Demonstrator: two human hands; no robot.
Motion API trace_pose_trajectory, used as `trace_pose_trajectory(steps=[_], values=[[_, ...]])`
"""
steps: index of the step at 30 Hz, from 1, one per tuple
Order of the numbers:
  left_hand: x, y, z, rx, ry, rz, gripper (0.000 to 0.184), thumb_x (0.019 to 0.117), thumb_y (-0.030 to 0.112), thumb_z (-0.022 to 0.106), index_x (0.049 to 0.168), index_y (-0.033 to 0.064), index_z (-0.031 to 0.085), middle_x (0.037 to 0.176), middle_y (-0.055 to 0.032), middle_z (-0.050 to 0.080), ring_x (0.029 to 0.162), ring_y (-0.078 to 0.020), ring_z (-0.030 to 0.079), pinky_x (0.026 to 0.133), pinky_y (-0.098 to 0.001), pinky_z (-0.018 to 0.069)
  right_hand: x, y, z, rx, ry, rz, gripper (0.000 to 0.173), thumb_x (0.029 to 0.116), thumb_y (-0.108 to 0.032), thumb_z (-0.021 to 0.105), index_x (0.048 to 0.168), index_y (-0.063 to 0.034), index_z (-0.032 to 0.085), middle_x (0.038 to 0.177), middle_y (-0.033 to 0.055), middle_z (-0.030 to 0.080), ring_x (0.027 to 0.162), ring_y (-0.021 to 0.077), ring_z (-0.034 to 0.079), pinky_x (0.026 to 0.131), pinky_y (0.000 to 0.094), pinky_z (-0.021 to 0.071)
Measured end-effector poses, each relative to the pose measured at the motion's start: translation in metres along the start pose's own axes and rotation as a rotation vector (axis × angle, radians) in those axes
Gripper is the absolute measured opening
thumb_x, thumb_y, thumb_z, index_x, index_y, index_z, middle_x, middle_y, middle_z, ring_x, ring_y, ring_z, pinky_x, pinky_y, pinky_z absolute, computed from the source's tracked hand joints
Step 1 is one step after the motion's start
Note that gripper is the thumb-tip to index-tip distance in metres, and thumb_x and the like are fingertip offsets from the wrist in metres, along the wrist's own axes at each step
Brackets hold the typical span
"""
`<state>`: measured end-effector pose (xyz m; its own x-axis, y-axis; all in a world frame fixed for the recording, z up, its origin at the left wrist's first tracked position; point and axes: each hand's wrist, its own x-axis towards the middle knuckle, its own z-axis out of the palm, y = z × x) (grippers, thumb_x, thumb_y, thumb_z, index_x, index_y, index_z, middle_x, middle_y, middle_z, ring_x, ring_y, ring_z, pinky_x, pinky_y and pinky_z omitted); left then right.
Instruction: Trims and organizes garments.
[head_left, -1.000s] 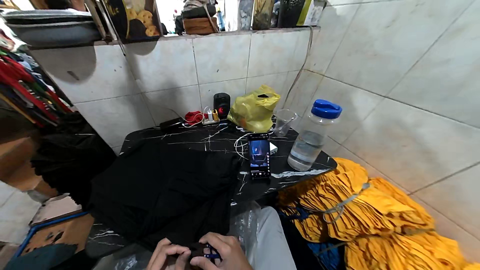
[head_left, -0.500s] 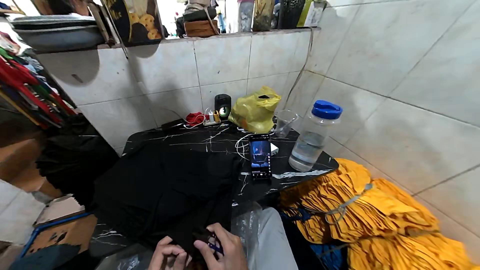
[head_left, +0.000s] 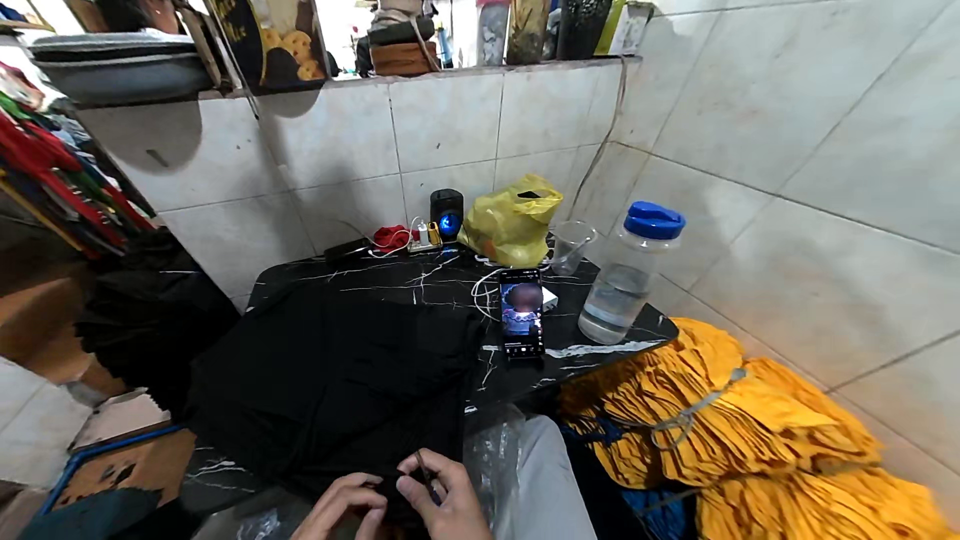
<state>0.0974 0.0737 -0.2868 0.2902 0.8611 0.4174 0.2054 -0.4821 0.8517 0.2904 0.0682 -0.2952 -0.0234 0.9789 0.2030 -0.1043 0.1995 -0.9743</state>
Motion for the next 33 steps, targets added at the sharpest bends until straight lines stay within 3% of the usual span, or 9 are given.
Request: trace_pose_trajectory(steps=[2, 4, 6, 10, 16, 22, 24, 28, 33], values=[[0.003, 0.003, 0.01, -0.031, 0.084, -0.039, 0.029, 0.0834, 0.01, 0.085, 0.105, 0.0011, 0.067, 0.109, -0.0086, 0.07, 0.098, -0.0182, 0.07, 0.086, -0.0359, 0.0622, 0.0, 0.001, -0.002, 0.085, -0.021, 0.0, 0.01, 0.0986, -0.005, 0.064, 0.104, 0.002, 0.069, 0.09, 0.0036, 0.068, 0.076, 0.004, 0.061, 0.069, 0.0207, 0.0523], [0.004, 0.004, 0.019, 0.036, 0.144, -0.056, 0.041, 0.0773, 0.016, 0.091, 0.106, 0.0009, 0.066, 0.104, -0.0067, 0.07, 0.092, -0.0154, 0.069, 0.083, -0.0334, 0.0616, 0.0, -0.001, -0.001, 0.154, -0.014, 0.038, 0.009, 0.0981, -0.004, 0.065, 0.105, 0.0017, 0.069, 0.087, 0.0025, 0.067, 0.067, 0.0031, 0.057, 0.06, 0.0196, 0.0493], [0.005, 0.003, 0.026, 0.138, 0.186, -0.026, 0.037, 0.0776, 0.019, 0.09, 0.102, 0.0018, 0.068, 0.102, -0.0069, 0.07, 0.092, -0.0128, 0.068, 0.082, -0.0292, 0.0599, -0.001, -0.002, -0.002, 0.19, 0.004, 0.101, 0.01, 0.0977, -0.005, 0.066, 0.105, 0.0002, 0.07, 0.083, 0.0006, 0.067, 0.059, 0.0014, 0.053, 0.051, 0.0181, 0.044], [0.004, -0.001, 0.033, 0.259, 0.258, 0.133, 0.013, 0.0851, 0.016, 0.083, 0.093, 0.0081, 0.078, 0.098, -0.0032, 0.074, 0.099, -0.0118, 0.068, 0.091, -0.0263, 0.0561, -0.002, -0.003, -0.007, 0.259, 0.007, 0.19, 0.01, 0.0973, -0.008, 0.068, 0.105, -0.0019, 0.07, 0.074, -0.0007, 0.066, 0.048, -0.0007, 0.044, 0.043, 0.0171, 0.0359], [-0.001, 0.002, 0.029, 0.335, 0.272, 0.208, 0.008, 0.0932, 0.009, 0.073, 0.095, 0.0047, 0.079, 0.089, -0.0055, 0.072, 0.09, -0.0109, 0.068, 0.087, -0.0237, 0.0559, -0.001, -0.004, -0.007, 0.227, 0.001, 0.129, 0.009, 0.0969, -0.006, 0.068, 0.103, -0.0014, 0.071, 0.082, -0.0007, 0.067, 0.056, -0.0006, 0.05, 0.05, 0.0167, 0.0417], [0.003, 0.011, 0.029, 0.278, 0.209, 0.15, 0.015, 0.0992, 0.012, 0.063, 0.092, 0.0008, 0.069, 0.091, -0.0075, 0.068, 0.09, -0.0083, 0.066, 0.084, -0.0212, 0.0559, -0.001, -0.004, -0.004, 0.146, -0.03, 0.011, 0.009, 0.0983, -0.005, 0.065, 0.103, 0.0018, 0.07, 0.091, 0.0015, 0.068, 0.076, 0.0024, 0.06, 0.068, 0.0193, 0.052], [0.004, 0.01, 0.031, 0.245, 0.193, 0.153, 0.014, 0.0993, 0.014, 0.064, 0.093, 0.0014, 0.068, 0.095, -0.008, 0.067, 0.095, -0.0096, 0.066, 0.087, -0.0225, 0.0558, -0.001, -0.004, -0.005, 0.138, -0.022, 0.028, 0.009, 0.0985, -0.006, 0.065, 0.102, 0.0013, 0.07, 0.088, 0.0009, 0.067, 0.072, 0.0018, 0.059, 0.065, 0.0186, 0.0504], [0.004, 0.008, 0.033, 0.322, 0.225, 0.166, 0.024, 0.0894, 0.023, 0.081, 0.104, 0.0051, 0.075, 0.103, -0.0083, 0.072, 0.101, -0.0136, 0.067, 0.091, -0.0272, 0.0559, -0.001, -0.005, -0.005, 0.155, 0.004, 0.086, 0.01, 0.0996, -0.009, 0.065, 0.098, -0.0007, 0.071, 0.079, -0.0012, 0.063, 0.059, 0.0005, 0.051, 0.054, 0.0175, 0.0435], [0.002, 0.002, 0.038, 0.368, 0.277, 0.214, 0.007, 0.0905, 0.012, 0.077, 0.095, 0.0085, 0.081, 0.093, -0.0038, 0.073, 0.094, -0.0113, 0.068, 0.087, -0.0235, 0.0562, -0.003, -0.006, 0.0, 0.191, 0.063, 0.164, 0.013, 0.1008, -0.009, 0.062, 0.096, -0.0014, 0.072, 0.077, -0.0014, 0.063, 0.054, -0.0002, 0.046, 0.05, 0.0169, 0.0392]])
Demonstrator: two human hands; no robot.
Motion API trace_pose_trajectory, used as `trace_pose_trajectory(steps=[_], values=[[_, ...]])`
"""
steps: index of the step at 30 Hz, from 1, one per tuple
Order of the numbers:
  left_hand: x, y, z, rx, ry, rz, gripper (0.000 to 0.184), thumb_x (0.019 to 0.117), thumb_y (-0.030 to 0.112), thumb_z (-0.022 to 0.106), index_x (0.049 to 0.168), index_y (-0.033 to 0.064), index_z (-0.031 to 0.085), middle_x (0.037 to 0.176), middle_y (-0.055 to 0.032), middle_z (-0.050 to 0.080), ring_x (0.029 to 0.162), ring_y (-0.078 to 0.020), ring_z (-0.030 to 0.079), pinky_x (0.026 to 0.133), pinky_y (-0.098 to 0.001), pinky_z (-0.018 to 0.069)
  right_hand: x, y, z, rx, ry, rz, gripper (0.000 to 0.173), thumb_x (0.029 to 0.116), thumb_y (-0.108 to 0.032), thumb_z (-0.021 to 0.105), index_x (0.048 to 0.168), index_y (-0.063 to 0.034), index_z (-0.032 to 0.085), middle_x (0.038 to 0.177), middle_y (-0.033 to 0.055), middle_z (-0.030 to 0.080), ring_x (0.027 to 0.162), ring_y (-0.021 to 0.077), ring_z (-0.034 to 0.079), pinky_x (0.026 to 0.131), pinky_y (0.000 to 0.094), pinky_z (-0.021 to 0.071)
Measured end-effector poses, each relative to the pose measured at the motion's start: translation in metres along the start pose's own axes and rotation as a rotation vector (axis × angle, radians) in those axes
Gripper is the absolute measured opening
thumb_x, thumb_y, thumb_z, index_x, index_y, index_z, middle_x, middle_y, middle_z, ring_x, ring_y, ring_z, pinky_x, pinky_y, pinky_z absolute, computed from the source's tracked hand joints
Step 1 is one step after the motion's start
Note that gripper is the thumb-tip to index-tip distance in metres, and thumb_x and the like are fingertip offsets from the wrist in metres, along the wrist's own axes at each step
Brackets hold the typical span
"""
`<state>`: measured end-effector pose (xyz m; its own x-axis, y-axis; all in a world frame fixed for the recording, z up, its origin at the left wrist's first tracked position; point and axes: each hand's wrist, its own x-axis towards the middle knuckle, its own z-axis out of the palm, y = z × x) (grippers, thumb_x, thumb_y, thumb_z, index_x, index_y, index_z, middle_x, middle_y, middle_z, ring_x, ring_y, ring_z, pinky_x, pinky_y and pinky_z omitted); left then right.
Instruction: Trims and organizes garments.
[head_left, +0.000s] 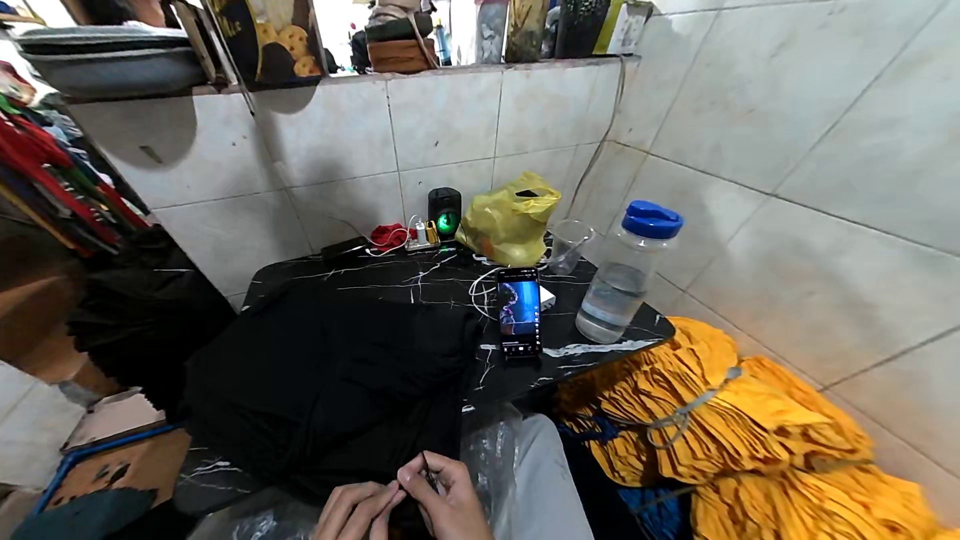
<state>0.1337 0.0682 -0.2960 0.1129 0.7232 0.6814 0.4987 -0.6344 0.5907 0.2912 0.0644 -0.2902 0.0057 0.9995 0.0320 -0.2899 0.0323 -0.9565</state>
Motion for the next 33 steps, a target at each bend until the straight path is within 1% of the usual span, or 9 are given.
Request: trace_pose_trajectory(steps=[7, 12, 15, 17, 19, 23, 25, 29, 33], values=[[0.004, 0.007, -0.005, -0.078, 0.02, -0.08, 0.013, 0.0976, 0.009, 0.065, 0.09, -0.0001, 0.071, 0.088, -0.0055, 0.072, 0.088, -0.007, 0.069, 0.084, -0.0213, 0.0574, -0.001, -0.001, 0.0, -0.007, 0.001, -0.003, 0.012, 0.1005, -0.009, 0.062, 0.097, -0.0025, 0.072, 0.074, -0.0035, 0.059, 0.052, -0.0007, 0.042, 0.048, 0.0171, 0.0369], [0.001, 0.001, -0.009, -0.003, -0.088, -0.044, 0.02, 0.0903, 0.02, 0.079, 0.106, 0.0081, 0.08, 0.099, -0.0066, 0.073, 0.095, -0.0117, 0.068, 0.088, -0.0251, 0.0566, 0.0, 0.0, 0.001, -0.037, 0.006, -0.017, 0.017, 0.1021, -0.011, 0.061, 0.092, -0.0023, 0.071, 0.073, -0.003, 0.059, 0.055, -0.0002, 0.045, 0.052, 0.0173, 0.0394], [-0.001, -0.001, -0.008, 0.041, -0.076, 0.011, 0.011, 0.0915, 0.013, 0.077, 0.1, 0.0095, 0.082, 0.095, -0.0046, 0.075, 0.093, -0.0122, 0.069, 0.086, -0.0241, 0.0571, 0.001, 0.003, 0.002, -0.093, -0.002, -0.042, 0.028, 0.1057, -0.018, 0.057, 0.085, -0.0027, 0.066, 0.069, -0.0023, 0.053, 0.057, 0.0022, 0.045, 0.053, 0.0188, 0.039], [-0.001, 0.0, -0.008, 0.067, -0.06, 0.012, 0.009, 0.0934, 0.011, 0.073, 0.095, 0.0066, 0.08, 0.092, -0.0059, 0.075, 0.091, -0.0121, 0.07, 0.087, -0.024, 0.0567, 0.0, 0.002, 0.002, -0.127, -0.026, -0.071, 0.028, 0.1052, -0.021, 0.059, 0.087, -0.001, 0.067, 0.074, 0.0, 0.058, 0.066, 0.0041, 0.054, 0.063, 0.0209, 0.0465], [0.0, 0.003, -0.008, 0.049, -0.053, -0.007, 0.011, 0.0948, 0.009, 0.069, 0.093, 0.0034, 0.078, 0.09, -0.0075, 0.074, 0.09, -0.0115, 0.069, 0.087, -0.0233, 0.0567, -0.002, 0.001, 0.002, -0.124, -0.062, -0.112, 0.019, 0.101, -0.017, 0.065, 0.097, 0.001, 0.07, 0.085, 0.0029, 0.068, 0.077, 0.0056, 0.063, 0.072, 0.0232, 0.054], [0.004, 0.005, -0.015, -0.112, -0.046, -0.075, 0.01, 0.0925, 0.003, 0.068, 0.093, 0.0007, 0.077, 0.093, -0.0074, 0.075, 0.093, -0.009, 0.07, 0.088, -0.0228, 0.0579, -0.004, 0.001, 0.0, -0.116, -0.099, -0.179, 0.026, 0.0881, -0.017, 0.082, 0.103, 0.0011, 0.071, 0.091, 0.0029, 0.07, 0.068, 0.0014, 0.057, 0.059, 0.018, 0.047], [0.005, 0.002, -0.018, -0.193, -0.044, -0.103, 0.007, 0.0916, 0.005, 0.072, 0.093, 0.0024, 0.078, 0.094, -0.0053, 0.075, 0.092, -0.0088, 0.071, 0.086, -0.0239, 0.0595, -0.004, 0.003, 0.001, -0.144, -0.102, -0.203, 0.029, 0.0852, -0.015, 0.084, 0.105, 0.0014, 0.071, 0.093, 0.0031, 0.071, 0.069, 0.0006, 0.056, 0.059, 0.0172, 0.0461], [0.004, -0.004, -0.02, -0.296, -0.052, -0.182, 0.004, 0.0928, 0.007, 0.072, 0.093, 0.0043, 0.074, 0.094, -0.0031, 0.074, 0.089, -0.0095, 0.071, 0.082, -0.0271, 0.0609, -0.004, 0.005, 0.003, -0.197, -0.081, -0.238, 0.018, 0.0889, -0.005, 0.078, 0.104, 0.0036, 0.071, 0.096, 0.0088, 0.073, 0.08, 0.0085, 0.067, 0.072, 0.0241, 0.0575], [0.002, -0.006, -0.02, -0.332, -0.068, -0.217, 0.003, 0.0924, 0.005, 0.072, 0.094, 0.0032, 0.073, 0.096, -0.0036, 0.073, 0.089, -0.0108, 0.071, 0.082, -0.0293, 0.0615, -0.004, 0.0, 0.002, -0.161, -0.054, -0.181, 0.012, 0.0932, -0.006, 0.073, 0.103, 0.0017, 0.072, 0.093, 0.006, 0.072, 0.076, 0.0066, 0.065, 0.067, 0.0232, 0.0558]])
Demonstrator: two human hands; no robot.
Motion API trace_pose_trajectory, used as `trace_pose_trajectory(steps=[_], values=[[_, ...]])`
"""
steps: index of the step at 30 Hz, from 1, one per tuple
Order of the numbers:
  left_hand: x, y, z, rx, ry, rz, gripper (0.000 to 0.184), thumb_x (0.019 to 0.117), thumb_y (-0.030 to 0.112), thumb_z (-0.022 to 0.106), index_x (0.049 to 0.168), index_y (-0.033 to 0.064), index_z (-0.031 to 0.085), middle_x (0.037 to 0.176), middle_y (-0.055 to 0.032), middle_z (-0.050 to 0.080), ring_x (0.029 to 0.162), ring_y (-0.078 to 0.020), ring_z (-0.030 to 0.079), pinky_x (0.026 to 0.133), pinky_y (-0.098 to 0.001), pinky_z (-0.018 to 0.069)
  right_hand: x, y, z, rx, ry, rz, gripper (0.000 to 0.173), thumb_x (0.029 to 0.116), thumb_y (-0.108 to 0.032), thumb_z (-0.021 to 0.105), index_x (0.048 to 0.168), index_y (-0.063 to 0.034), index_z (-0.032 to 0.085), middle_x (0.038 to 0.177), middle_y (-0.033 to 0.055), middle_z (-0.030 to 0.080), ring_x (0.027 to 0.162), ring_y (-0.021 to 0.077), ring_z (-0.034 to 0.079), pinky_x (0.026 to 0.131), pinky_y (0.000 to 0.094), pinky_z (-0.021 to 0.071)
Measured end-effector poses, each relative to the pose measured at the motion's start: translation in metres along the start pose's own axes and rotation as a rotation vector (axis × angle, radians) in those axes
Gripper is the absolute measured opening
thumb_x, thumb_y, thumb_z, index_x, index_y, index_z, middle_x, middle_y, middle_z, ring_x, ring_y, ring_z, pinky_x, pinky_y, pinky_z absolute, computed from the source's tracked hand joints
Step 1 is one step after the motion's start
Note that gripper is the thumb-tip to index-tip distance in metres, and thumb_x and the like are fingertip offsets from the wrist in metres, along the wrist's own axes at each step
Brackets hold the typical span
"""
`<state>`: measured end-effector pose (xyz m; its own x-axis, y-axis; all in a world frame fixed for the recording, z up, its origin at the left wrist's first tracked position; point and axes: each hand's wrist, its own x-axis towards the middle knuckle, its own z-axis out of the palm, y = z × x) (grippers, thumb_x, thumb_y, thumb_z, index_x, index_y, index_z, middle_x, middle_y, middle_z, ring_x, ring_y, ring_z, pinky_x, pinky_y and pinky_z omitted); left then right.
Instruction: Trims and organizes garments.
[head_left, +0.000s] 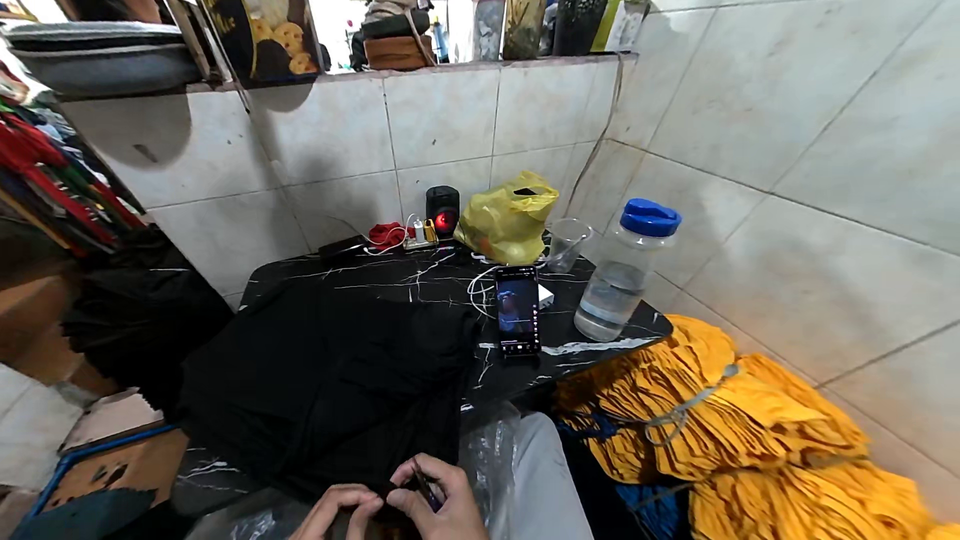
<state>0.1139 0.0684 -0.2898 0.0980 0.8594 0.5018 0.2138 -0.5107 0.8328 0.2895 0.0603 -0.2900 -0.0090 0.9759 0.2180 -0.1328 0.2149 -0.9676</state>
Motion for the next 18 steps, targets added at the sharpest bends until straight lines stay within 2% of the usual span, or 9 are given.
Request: trace_pose_trajectory(steps=[4, 6, 9, 14, 18], values=[[-0.0013, -0.0011, 0.0016, 0.115, -0.003, 0.039, 0.024, 0.0851, 0.014, 0.084, 0.104, 0.0013, 0.075, 0.102, -0.0069, 0.074, 0.093, -0.0113, 0.071, 0.087, -0.0288, 0.0612, 0.0006, 0.001, -0.0007, 0.041, 0.003, 0.005, 0.01, 0.0948, -0.003, 0.069, 0.102, 0.0029, 0.071, 0.093, 0.0062, 0.071, 0.079, 0.0073, 0.066, 0.071, 0.0235, 0.0566], [-0.0017, -0.0019, 0.0017, 0.151, 0.014, 0.08, 0.017, 0.0863, 0.012, 0.082, 0.101, 0.0036, 0.079, 0.1, -0.0062, 0.076, 0.096, -0.0111, 0.071, 0.09, -0.027, 0.059, 0.0004, -0.0006, -0.0005, 0.046, 0.01, 0.009, 0.009, 0.0947, -0.003, 0.069, 0.102, 0.0029, 0.071, 0.091, 0.0057, 0.071, 0.078, 0.0067, 0.066, 0.071, 0.0231, 0.0563], [-0.0012, -0.0007, 0.0018, 0.189, 0.036, 0.112, 0.008, 0.0908, 0.005, 0.074, 0.096, 0.004, 0.08, 0.093, -0.0046, 0.076, 0.091, -0.0087, 0.071, 0.088, -0.0236, 0.0589, 0.0, -0.0012, -0.0004, 0.039, 0.011, 0.019, 0.009, 0.0942, -0.003, 0.07, 0.101, 0.0026, 0.072, 0.09, 0.0048, 0.071, 0.075, 0.0052, 0.064, 0.068, 0.0215, 0.0547], [0.0017, 0.0029, 0.0038, 0.218, 0.003, 0.076, 0.009, 0.0952, 0.005, 0.065, 0.092, 0.0017, 0.073, 0.09, -0.0043, 0.069, 0.087, -0.0071, 0.067, 0.082, -0.0216, 0.0575, 0.0004, -0.0006, -0.0005, 0.054, 0.002, 0.023, 0.01, 0.0949, -0.004, 0.07, 0.102, 0.0022, 0.071, 0.09, 0.0048, 0.071, 0.076, 0.0057, 0.064, 0.068, 0.022, 0.0541], [0.0003, 0.0013, 0.0044, 0.201, -0.018, 0.051, 0.008, 0.0952, 0.005, 0.065, 0.093, 0.0009, 0.071, 0.091, -0.0051, 0.069, 0.087, -0.0076, 0.067, 0.082, -0.0228, 0.0579, -0.0004, -0.0003, 0.0003, 0.052, 0.01, 0.032, 0.01, 0.0954, -0.003, 0.069, 0.103, 0.0027, 0.071, 0.092, 0.0051, 0.07, 0.079, 0.0063, 0.065, 0.071, 0.0228, 0.0556]])
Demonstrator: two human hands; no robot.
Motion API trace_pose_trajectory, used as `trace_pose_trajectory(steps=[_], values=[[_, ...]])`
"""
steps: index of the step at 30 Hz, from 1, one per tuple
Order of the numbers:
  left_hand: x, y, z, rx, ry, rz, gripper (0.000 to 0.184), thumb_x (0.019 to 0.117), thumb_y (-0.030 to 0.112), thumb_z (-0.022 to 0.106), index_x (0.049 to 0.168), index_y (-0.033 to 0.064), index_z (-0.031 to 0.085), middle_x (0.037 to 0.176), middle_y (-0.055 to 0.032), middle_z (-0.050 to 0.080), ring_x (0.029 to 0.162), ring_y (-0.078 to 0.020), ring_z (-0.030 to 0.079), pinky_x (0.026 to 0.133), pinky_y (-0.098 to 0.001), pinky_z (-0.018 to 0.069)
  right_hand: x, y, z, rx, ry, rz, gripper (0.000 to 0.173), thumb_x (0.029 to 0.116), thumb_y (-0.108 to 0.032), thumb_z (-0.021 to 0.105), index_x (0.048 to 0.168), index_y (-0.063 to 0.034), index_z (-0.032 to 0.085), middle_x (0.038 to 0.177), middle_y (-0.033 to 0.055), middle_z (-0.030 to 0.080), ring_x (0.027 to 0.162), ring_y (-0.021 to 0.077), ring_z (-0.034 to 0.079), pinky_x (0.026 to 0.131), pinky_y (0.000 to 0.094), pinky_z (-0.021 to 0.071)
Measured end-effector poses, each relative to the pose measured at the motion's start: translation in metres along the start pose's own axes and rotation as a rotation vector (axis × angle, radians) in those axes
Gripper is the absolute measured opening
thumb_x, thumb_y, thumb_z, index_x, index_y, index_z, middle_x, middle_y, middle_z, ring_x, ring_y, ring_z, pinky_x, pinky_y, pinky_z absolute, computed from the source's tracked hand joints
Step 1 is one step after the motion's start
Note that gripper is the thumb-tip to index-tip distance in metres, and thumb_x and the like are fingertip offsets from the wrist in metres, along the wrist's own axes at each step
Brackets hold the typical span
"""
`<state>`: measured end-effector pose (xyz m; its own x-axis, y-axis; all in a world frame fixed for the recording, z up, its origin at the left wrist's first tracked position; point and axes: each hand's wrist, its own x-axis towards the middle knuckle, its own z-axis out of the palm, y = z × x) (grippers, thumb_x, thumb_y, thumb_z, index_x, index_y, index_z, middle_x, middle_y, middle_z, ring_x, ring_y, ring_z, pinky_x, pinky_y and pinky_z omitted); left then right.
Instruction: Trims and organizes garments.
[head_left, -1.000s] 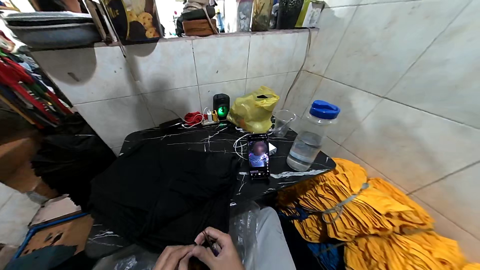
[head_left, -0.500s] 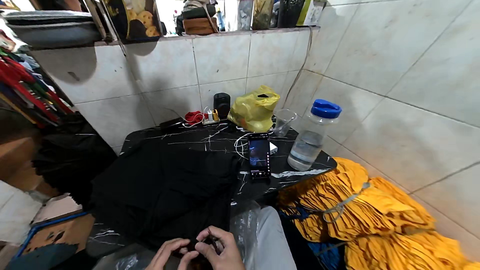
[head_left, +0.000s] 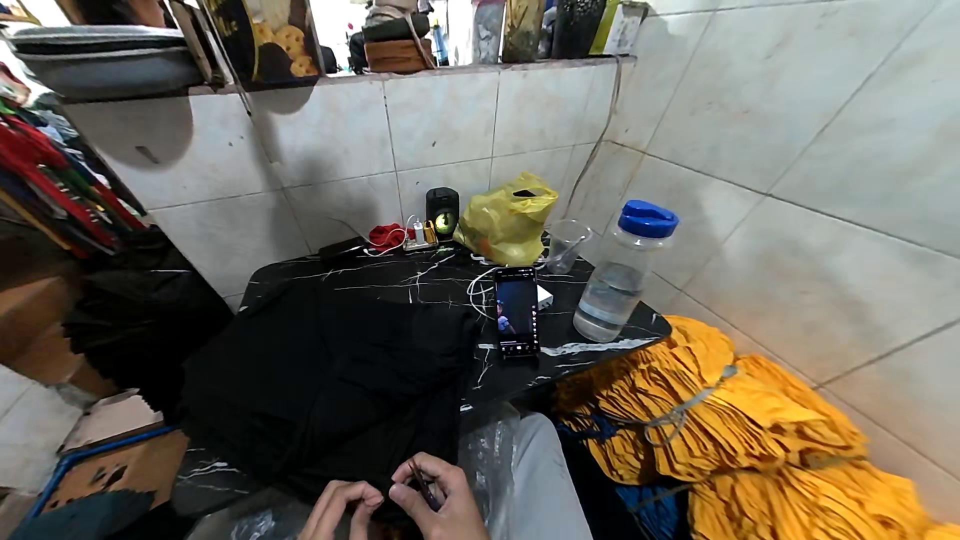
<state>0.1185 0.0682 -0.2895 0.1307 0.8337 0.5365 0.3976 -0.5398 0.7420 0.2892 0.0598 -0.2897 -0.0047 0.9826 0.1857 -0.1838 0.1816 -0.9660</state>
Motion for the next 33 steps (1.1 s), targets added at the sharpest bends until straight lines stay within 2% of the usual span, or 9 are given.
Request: trace_pose_trajectory(steps=[5, 8, 11, 14, 18, 21, 24, 28, 33], values=[[-0.001, 0.004, -0.001, 0.038, -0.013, -0.017, 0.01, 0.0956, 0.004, 0.063, 0.093, -0.0011, 0.071, 0.087, -0.0059, 0.066, 0.083, -0.0083, 0.065, 0.079, -0.0216, 0.0565, -0.001, 0.001, 0.001, -0.059, -0.016, 0.007, 0.013, 0.0972, -0.007, 0.068, 0.106, 0.0026, 0.069, 0.095, 0.0062, 0.071, 0.079, 0.0059, 0.066, 0.07, 0.0227, 0.0563], [-0.002, 0.006, 0.0, 0.027, -0.032, -0.041, 0.011, 0.0969, 0.005, 0.06, 0.094, -0.0015, 0.069, 0.086, -0.0065, 0.063, 0.079, -0.0092, 0.063, 0.073, -0.0223, 0.0569, 0.0, 0.002, 0.002, -0.084, -0.018, -0.009, 0.013, 0.0976, -0.007, 0.068, 0.106, 0.0031, 0.068, 0.095, 0.007, 0.07, 0.08, 0.0069, 0.065, 0.071, 0.0231, 0.0563], [-0.002, 0.006, 0.002, -0.028, -0.036, -0.062, 0.011, 0.098, 0.006, 0.059, 0.094, -0.0004, 0.067, 0.087, -0.0055, 0.061, 0.076, -0.0097, 0.063, 0.07, -0.0237, 0.0575, 0.0, 0.004, 0.001, -0.128, -0.02, -0.05, 0.014, 0.0977, -0.006, 0.067, 0.107, 0.0039, 0.067, 0.097, 0.0091, 0.069, 0.084, 0.0089, 0.067, 0.075, 0.0248, 0.0574], [-0.002, 0.006, 0.005, -0.113, -0.008, -0.037, 0.011, 0.0984, 0.006, 0.058, 0.094, 0.0003, 0.066, 0.093, -0.0065, 0.065, 0.083, -0.0103, 0.066, 0.074, -0.0257, 0.0595, 0.0, 0.006, 0.002, -0.214, 0.0, -0.104, 0.014, 0.0954, -0.006, 0.069, 0.106, 0.0032, 0.07, 0.098, 0.0115, 0.071, 0.088, 0.0126, 0.068, 0.08, 0.0281, 0.0579], [-0.003, 0.002, 0.009, -0.153, 0.048, 0.004, 0.009, 0.0973, 0.002, 0.059, 0.094, -0.0003, 0.067, 0.101, -0.0085, 0.068, 0.094, -0.0127, 0.068, 0.082, -0.0272, 0.0602, 0.002, 0.01, 0.001, -0.376, 0.034, -0.186, 0.017, 0.0909, -0.009, 0.075, 0.106, -0.0007, 0.073, 0.104, 0.0099, 0.071, 0.093, 0.014, 0.068, 0.083, 0.0301, 0.059], [-0.004, 0.002, 0.006, -0.088, 0.086, 0.018, 0.009, 0.0985, 0.004, 0.059, 0.094, 0.0004, 0.067, 0.106, -0.01, 0.069, 0.103, -0.0127, 0.068, 0.09, -0.0273, 0.0588, 0.0, 0.004, -0.004, -0.57, 0.055, -0.243, 0.029, 0.0922, -0.027, 0.077, 0.111, -0.0059, 0.073, 0.107, 0.0069, 0.071, 0.087, 0.012, 0.069, 0.074, 0.03, 0.0598], [-0.003, 0.001, 0.002, -0.034, 0.117, 0.043, 0.009, 0.0981, 0.003, 0.06, 0.094, -0.0001, 0.067, 0.108, -0.0114, 0.07, 0.105, -0.0138, 0.068, 0.091, -0.0277, 0.0589, -0.001, 0.0, -0.01, -0.758, 0.026, -0.334, 0.037, 0.0953, -0.042, 0.072, 0.108, -0.0075, 0.073, 0.092, 0.0057, 0.07, 0.071, 0.0129, 0.066, 0.059, 0.0314, 0.0559], [-0.002, 0.006, 0.0, -0.005, 0.085, 0.062, 0.009, 0.097, 0.004, 0.062, 0.093, -0.0005, 0.069, 0.109, -0.0131, 0.071, 0.104, -0.0135, 0.069, 0.09, -0.0267, 0.0595, -0.002, -0.003, -0.015, -0.906, -0.067, -0.433, 0.031, 0.0988, -0.038, 0.068, 0.106, -0.008, 0.073, 0.085, 0.0057, 0.07, 0.072, 0.0171, 0.07, 0.06, 0.035, 0.0581], [-0.003, 0.01, 0.004, 0.006, 0.048, 0.065, 0.01, 0.0973, 0.006, 0.065, 0.093, -0.0011, 0.07, 0.108, -0.014, 0.071, 0.104, -0.0136, 0.07, 0.09, -0.026, 0.0595, -0.004, -0.001, -0.01, -0.927, 0.021, -0.436, 0.029, 0.0964, -0.034, 0.07, 0.106, -0.007, 0.073, 0.087, 0.0045, 0.073, 0.071, 0.0145, 0.07, 0.06, 0.0325, 0.0581]])
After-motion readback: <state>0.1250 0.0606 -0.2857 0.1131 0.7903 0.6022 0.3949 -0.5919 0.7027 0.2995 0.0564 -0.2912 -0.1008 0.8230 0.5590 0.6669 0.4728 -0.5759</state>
